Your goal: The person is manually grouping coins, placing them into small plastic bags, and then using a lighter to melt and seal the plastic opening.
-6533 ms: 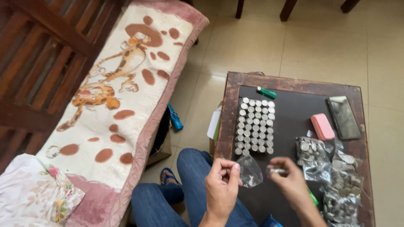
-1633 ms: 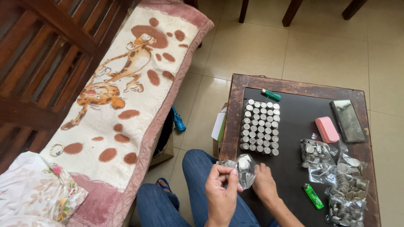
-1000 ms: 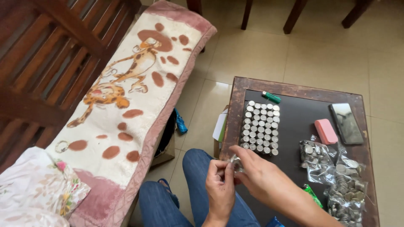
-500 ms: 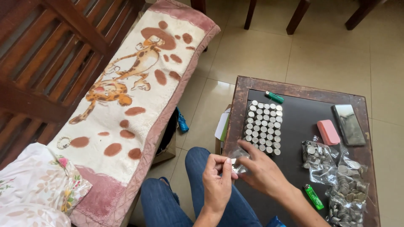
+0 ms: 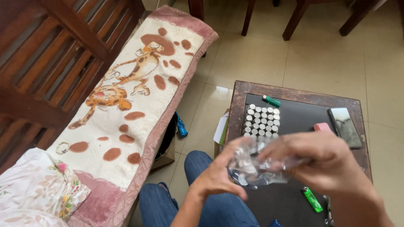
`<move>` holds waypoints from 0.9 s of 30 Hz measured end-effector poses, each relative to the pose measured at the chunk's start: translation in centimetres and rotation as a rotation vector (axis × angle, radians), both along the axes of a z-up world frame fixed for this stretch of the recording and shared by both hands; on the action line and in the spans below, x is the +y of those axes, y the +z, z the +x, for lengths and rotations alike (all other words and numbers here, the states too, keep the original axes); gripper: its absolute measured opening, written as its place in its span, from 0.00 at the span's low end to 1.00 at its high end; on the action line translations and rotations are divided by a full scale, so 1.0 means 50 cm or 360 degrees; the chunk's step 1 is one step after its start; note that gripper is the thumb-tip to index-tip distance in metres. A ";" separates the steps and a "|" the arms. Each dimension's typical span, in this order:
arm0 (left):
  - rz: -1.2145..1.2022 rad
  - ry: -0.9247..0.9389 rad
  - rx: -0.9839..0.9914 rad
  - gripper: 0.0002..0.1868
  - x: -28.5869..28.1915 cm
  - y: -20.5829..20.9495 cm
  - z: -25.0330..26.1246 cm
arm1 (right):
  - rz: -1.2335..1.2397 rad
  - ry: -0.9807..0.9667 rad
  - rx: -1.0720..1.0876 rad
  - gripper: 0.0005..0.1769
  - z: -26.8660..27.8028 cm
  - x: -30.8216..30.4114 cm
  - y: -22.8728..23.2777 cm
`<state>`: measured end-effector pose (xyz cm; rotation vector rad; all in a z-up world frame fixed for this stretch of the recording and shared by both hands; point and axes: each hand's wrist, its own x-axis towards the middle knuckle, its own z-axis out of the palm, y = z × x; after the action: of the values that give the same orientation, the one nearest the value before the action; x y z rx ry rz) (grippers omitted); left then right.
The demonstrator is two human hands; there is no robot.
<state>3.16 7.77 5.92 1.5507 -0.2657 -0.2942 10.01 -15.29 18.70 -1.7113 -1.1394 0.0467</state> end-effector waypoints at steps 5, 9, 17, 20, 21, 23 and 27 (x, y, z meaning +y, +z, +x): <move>-0.0270 -0.0167 0.0094 0.23 -0.035 -0.063 0.012 | 0.0011 -0.0165 0.0089 0.06 0.063 0.017 0.020; -0.0260 0.0039 0.0231 0.17 -0.052 -0.079 -0.004 | 0.0367 -0.0430 0.0695 0.09 0.093 0.023 -0.027; 0.0183 -0.0393 -0.0322 0.32 -0.074 -0.064 0.013 | 0.0199 -0.0609 0.0775 0.08 0.108 0.097 -0.049; 0.0037 -0.0504 -0.0199 0.25 -0.091 -0.074 0.003 | 0.0378 -0.0554 0.1069 0.09 0.154 0.131 -0.126; -0.0135 -0.0506 -0.0062 0.23 -0.105 -0.098 -0.002 | 0.0474 -0.0572 0.1302 0.07 0.171 0.148 -0.166; -0.0305 -0.0517 0.0072 0.21 -0.129 -0.128 -0.010 | 0.0579 -0.0597 0.1528 0.06 0.209 0.173 -0.250; -0.0788 -0.0400 0.0395 0.30 -0.146 -0.131 -0.019 | 0.0547 -0.0915 0.1761 0.14 0.241 0.203 -0.358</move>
<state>2.23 0.48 -0.64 0.9806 -0.3112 -0.5679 22.04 -5.15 0.81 -1.3051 0.1628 0.3653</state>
